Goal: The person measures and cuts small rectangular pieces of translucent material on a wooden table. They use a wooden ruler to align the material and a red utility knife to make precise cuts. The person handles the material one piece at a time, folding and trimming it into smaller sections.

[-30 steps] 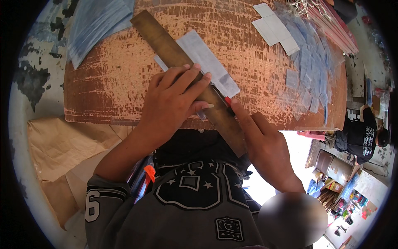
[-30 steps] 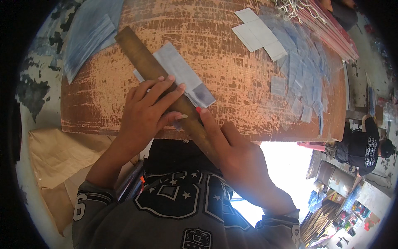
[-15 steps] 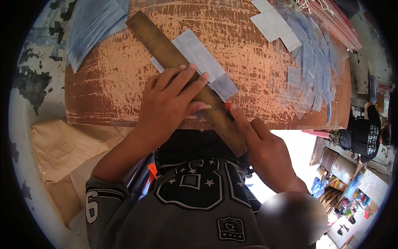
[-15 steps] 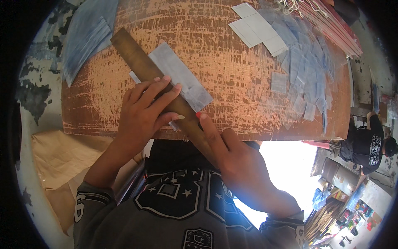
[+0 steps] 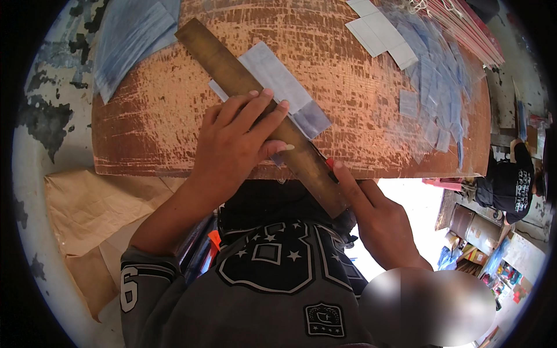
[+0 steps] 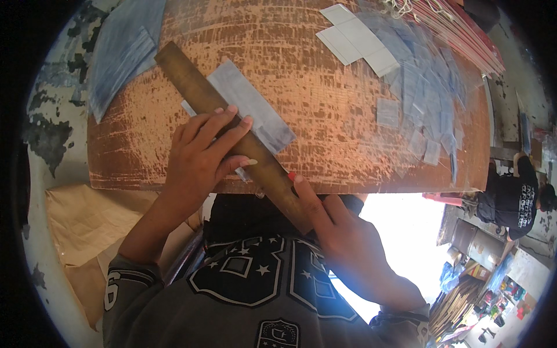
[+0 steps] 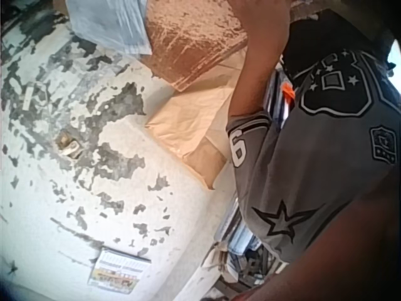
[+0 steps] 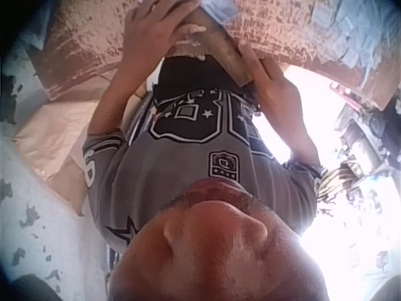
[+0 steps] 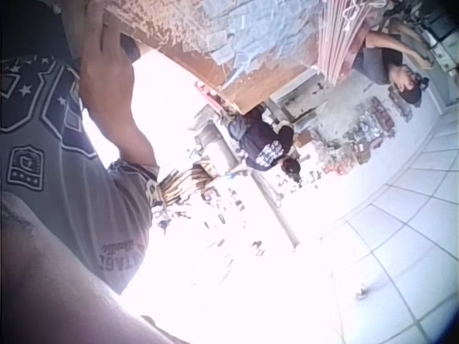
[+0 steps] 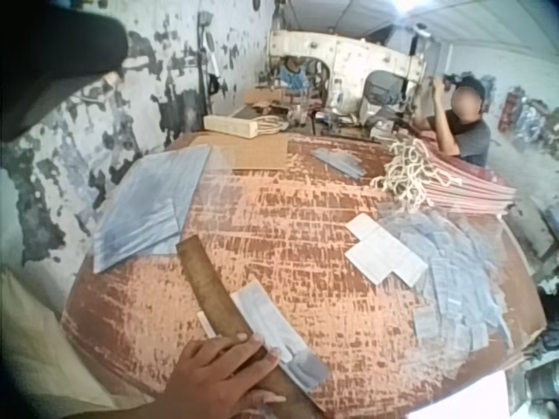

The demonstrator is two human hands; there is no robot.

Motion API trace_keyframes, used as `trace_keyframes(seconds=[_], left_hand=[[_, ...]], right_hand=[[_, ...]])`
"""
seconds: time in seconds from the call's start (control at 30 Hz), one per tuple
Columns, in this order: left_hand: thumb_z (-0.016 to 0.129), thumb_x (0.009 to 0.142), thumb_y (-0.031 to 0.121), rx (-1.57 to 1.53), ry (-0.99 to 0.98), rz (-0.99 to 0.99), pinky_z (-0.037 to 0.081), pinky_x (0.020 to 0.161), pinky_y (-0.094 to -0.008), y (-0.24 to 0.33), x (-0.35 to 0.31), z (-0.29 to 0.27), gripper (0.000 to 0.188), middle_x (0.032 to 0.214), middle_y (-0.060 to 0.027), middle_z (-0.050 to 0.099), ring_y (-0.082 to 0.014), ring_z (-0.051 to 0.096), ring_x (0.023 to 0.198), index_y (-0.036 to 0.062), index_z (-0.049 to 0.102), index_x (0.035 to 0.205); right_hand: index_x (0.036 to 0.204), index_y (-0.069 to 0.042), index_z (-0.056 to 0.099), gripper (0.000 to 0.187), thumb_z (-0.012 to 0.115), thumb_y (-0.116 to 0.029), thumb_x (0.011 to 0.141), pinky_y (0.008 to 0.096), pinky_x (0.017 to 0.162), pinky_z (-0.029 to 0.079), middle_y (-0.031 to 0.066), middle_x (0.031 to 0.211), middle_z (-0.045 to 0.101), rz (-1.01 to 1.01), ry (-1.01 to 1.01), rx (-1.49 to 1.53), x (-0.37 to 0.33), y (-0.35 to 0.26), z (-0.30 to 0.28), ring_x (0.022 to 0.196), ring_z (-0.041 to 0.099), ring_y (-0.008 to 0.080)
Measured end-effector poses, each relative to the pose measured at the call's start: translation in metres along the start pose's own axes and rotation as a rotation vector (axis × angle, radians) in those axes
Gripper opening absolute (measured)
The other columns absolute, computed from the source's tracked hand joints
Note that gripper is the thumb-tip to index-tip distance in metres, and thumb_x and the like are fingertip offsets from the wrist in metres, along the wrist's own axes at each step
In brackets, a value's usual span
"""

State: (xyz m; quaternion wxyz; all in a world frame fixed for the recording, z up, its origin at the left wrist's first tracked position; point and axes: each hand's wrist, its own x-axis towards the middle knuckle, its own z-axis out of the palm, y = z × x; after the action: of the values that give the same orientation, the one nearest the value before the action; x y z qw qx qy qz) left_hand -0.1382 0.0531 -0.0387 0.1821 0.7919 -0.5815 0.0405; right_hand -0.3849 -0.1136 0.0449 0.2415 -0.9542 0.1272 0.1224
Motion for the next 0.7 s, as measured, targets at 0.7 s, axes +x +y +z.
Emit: trace_keyframes(seconds=[0.7], left_hand=[[0.077, 0.094, 0.045, -0.043, -0.007, 0.002, 0.042, 0.117, -0.0494, -0.001, -0.002, -0.003, 0.065, 0.155, -0.0048, 0.062, -0.0313, 0.054, 0.142, 0.0197, 0.068, 0.153]], right_hand=[[0.161, -0.008, 0.056, 0.05, 0.059, -0.005, 0.111, 0.0495, 0.094, 0.056, 0.0231, 0.125, 0.065, 0.298, 0.837, -0.072, 0.045, 0.077, 0.02, 0.113, 0.069, 0.0404]])
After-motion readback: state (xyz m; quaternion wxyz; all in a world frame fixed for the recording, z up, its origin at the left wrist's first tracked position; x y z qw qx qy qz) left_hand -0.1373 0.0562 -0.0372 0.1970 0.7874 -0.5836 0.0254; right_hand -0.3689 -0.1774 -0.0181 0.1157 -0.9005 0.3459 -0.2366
